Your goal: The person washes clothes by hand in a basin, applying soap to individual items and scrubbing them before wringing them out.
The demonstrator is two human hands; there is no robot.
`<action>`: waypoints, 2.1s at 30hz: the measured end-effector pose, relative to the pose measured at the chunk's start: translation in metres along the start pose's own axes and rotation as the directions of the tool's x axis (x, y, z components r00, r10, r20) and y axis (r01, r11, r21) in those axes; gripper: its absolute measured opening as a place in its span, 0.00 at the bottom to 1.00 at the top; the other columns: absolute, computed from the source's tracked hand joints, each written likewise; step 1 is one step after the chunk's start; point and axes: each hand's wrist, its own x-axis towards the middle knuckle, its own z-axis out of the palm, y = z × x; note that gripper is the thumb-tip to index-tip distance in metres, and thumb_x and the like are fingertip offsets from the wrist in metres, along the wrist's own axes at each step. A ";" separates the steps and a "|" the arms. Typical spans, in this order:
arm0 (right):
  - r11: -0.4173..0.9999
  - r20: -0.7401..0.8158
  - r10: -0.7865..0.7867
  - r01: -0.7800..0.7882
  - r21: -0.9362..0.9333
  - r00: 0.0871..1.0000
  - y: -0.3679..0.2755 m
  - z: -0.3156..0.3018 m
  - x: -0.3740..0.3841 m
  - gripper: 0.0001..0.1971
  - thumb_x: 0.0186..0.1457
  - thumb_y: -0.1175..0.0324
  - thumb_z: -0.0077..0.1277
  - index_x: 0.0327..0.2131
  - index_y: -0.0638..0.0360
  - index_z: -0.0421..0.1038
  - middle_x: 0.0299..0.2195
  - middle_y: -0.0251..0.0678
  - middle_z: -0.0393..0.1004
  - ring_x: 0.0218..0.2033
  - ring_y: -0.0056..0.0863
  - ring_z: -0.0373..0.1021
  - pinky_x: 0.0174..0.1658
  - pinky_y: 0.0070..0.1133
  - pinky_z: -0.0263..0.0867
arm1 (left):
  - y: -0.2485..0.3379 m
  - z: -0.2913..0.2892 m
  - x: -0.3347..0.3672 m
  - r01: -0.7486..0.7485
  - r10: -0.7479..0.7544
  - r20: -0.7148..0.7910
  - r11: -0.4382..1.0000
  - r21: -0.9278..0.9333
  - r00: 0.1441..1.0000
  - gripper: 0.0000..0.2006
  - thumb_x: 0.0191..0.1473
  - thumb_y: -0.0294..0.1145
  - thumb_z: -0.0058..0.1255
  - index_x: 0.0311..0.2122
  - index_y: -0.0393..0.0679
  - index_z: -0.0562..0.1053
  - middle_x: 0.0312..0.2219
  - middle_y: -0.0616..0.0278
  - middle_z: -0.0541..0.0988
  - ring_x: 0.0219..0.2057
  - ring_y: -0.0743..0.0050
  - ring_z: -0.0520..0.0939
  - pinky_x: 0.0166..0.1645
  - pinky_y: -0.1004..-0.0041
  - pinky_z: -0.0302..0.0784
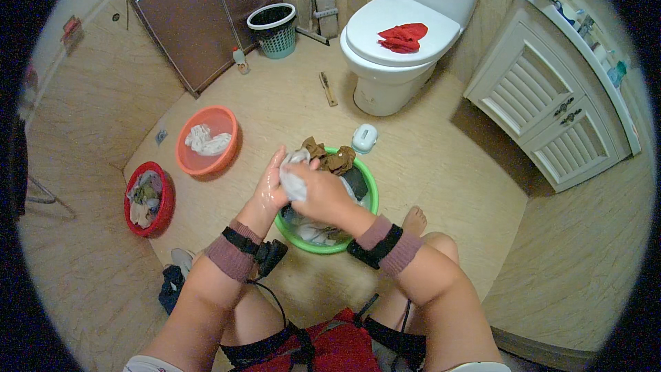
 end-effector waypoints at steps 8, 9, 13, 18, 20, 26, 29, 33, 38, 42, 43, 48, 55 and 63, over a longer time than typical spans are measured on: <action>0.969 -0.164 -0.129 0.090 -0.229 0.978 -0.026 0.008 -0.003 0.12 0.46 0.58 0.56 0.29 0.55 0.71 0.22 0.43 0.73 0.24 0.44 0.72 0.27 0.33 0.67 | -0.022 -0.020 0.017 -0.193 0.192 0.152 0.981 -0.008 0.970 0.12 0.57 0.31 0.38 0.46 0.45 0.67 0.38 0.59 0.75 0.32 0.66 0.74 0.38 0.67 0.74; 0.960 -0.184 -0.131 0.078 -0.269 0.974 -0.023 0.014 0.002 0.13 0.47 0.57 0.56 0.29 0.55 0.71 0.22 0.43 0.73 0.24 0.45 0.71 0.26 0.33 0.66 | -0.024 -0.034 0.017 -0.225 0.220 0.150 0.974 0.016 0.964 0.12 0.58 0.33 0.37 0.45 0.46 0.68 0.37 0.59 0.75 0.33 0.66 0.75 0.39 0.66 0.74; 0.934 -0.333 0.163 -0.254 -0.251 0.929 0.019 -0.006 0.023 0.17 0.51 0.53 0.52 0.27 0.59 0.69 0.19 0.48 0.72 0.22 0.49 0.70 0.24 0.36 0.65 | -0.060 0.027 0.009 -0.096 0.102 -0.195 0.995 0.036 0.975 0.12 0.61 0.38 0.34 0.40 0.47 0.71 0.37 0.59 0.77 0.38 0.62 0.78 0.46 0.61 0.75; 0.974 -0.268 -0.003 -0.057 -0.218 0.963 -0.009 0.022 0.009 0.17 0.51 0.52 0.52 0.29 0.59 0.69 0.19 0.48 0.72 0.21 0.48 0.70 0.24 0.35 0.65 | -0.012 -0.045 0.022 -0.086 0.083 0.171 0.996 0.009 0.982 0.11 0.60 0.36 0.34 0.38 0.47 0.70 0.37 0.58 0.77 0.38 0.62 0.78 0.44 0.60 0.76; 0.987 -0.232 -0.053 0.015 -0.163 0.971 -0.025 0.029 0.004 0.18 0.50 0.52 0.52 0.31 0.59 0.69 0.20 0.47 0.72 0.23 0.48 0.71 0.26 0.35 0.66 | -0.003 -0.059 0.023 -0.090 0.088 0.206 0.996 0.004 0.975 0.11 0.60 0.36 0.34 0.38 0.47 0.70 0.37 0.58 0.77 0.38 0.62 0.79 0.44 0.61 0.76; 0.971 -0.303 0.233 -0.237 0.025 0.924 0.041 0.004 0.019 0.26 0.54 0.43 0.44 0.38 0.60 0.65 0.29 0.52 0.73 0.30 0.49 0.72 0.32 0.38 0.66 | -0.033 0.047 -0.019 0.038 -0.032 -0.186 0.999 0.028 0.982 0.15 0.59 0.36 0.32 0.41 0.44 0.72 0.37 0.59 0.78 0.40 0.62 0.79 0.44 0.63 0.76; 0.980 -0.346 0.196 -0.175 0.089 0.918 0.057 0.006 0.017 0.31 0.55 0.37 0.39 0.42 0.59 0.60 0.29 0.53 0.73 0.32 0.51 0.71 0.36 0.37 0.65 | -0.014 0.034 -0.020 0.126 -0.128 -0.054 0.991 -0.046 0.990 0.15 0.59 0.38 0.32 0.41 0.45 0.72 0.37 0.60 0.79 0.38 0.63 0.80 0.40 0.62 0.76; 0.631 0.131 0.690 -0.680 0.374 0.712 0.062 -0.007 0.018 0.34 0.54 0.33 0.35 0.46 0.56 0.62 0.34 0.47 0.74 0.36 0.43 0.71 0.40 0.38 0.66 | -0.008 0.035 -0.025 0.044 -0.045 -0.125 0.999 -0.009 0.991 0.13 0.58 0.38 0.33 0.38 0.48 0.71 0.34 0.62 0.79 0.35 0.64 0.79 0.36 0.63 0.74; -0.181 0.654 0.443 -0.654 0.735 0.613 0.052 -0.008 0.015 0.28 0.57 0.38 0.37 0.39 0.54 0.70 0.31 0.39 0.74 0.32 0.32 0.72 0.40 0.33 0.68 | -0.041 0.037 -0.030 0.087 -0.086 -0.027 0.995 0.056 0.996 0.07 0.57 0.34 0.37 0.38 0.49 0.69 0.40 0.61 0.76 0.40 0.62 0.77 0.48 0.60 0.72; -0.153 0.501 0.435 -0.487 0.860 0.748 0.101 -0.002 0.015 0.12 0.52 0.72 0.52 0.41 0.62 0.70 0.36 0.42 0.73 0.29 0.28 0.72 0.36 0.30 0.69 | -0.057 0.040 -0.044 0.174 -0.173 -0.028 0.941 0.289 0.984 0.10 0.53 0.35 0.43 0.40 0.47 0.70 0.39 0.63 0.76 0.41 0.67 0.77 0.48 0.65 0.72; -0.031 0.422 0.519 -0.478 0.878 0.743 0.092 -0.004 0.016 0.14 0.50 0.75 0.51 0.43 0.63 0.69 0.35 0.42 0.73 0.29 0.28 0.72 0.36 0.29 0.69 | -0.053 0.039 -0.047 0.200 -0.192 -0.056 0.929 0.311 0.980 0.10 0.53 0.36 0.43 0.39 0.47 0.71 0.39 0.63 0.77 0.41 0.66 0.77 0.49 0.65 0.71; 0.649 0.002 0.515 -0.392 0.652 0.857 0.059 -0.002 0.008 0.26 0.42 0.82 0.48 0.50 0.63 0.64 0.36 0.43 0.74 0.34 0.31 0.73 0.39 0.24 0.69 | -0.040 0.030 -0.035 0.258 -0.101 -0.397 0.895 0.364 0.912 0.27 0.55 0.60 0.38 0.47 0.47 0.67 0.45 0.55 0.75 0.46 0.61 0.75 0.51 0.65 0.69; 1.000 -0.051 0.016 -0.017 -0.010 0.999 -0.006 -0.001 -0.017 0.17 0.38 0.65 0.56 0.36 0.54 0.70 0.27 0.43 0.74 0.29 0.42 0.72 0.32 0.31 0.67 | -0.024 0.037 -0.029 0.245 -0.243 -0.068 0.969 0.016 0.968 0.39 0.52 0.70 0.30 0.54 0.43 0.65 0.46 0.48 0.73 0.48 0.48 0.74 0.52 0.48 0.69; 0.973 -0.035 -0.191 0.185 -0.140 0.981 -0.028 0.006 -0.026 0.09 0.47 0.60 0.56 0.29 0.52 0.71 0.20 0.39 0.73 0.22 0.40 0.71 0.26 0.30 0.65 | -0.040 0.007 -0.016 -0.019 -0.002 0.132 0.988 0.153 0.991 0.19 0.59 0.44 0.39 0.49 0.42 0.67 0.42 0.57 0.75 0.40 0.64 0.78 0.46 0.66 0.75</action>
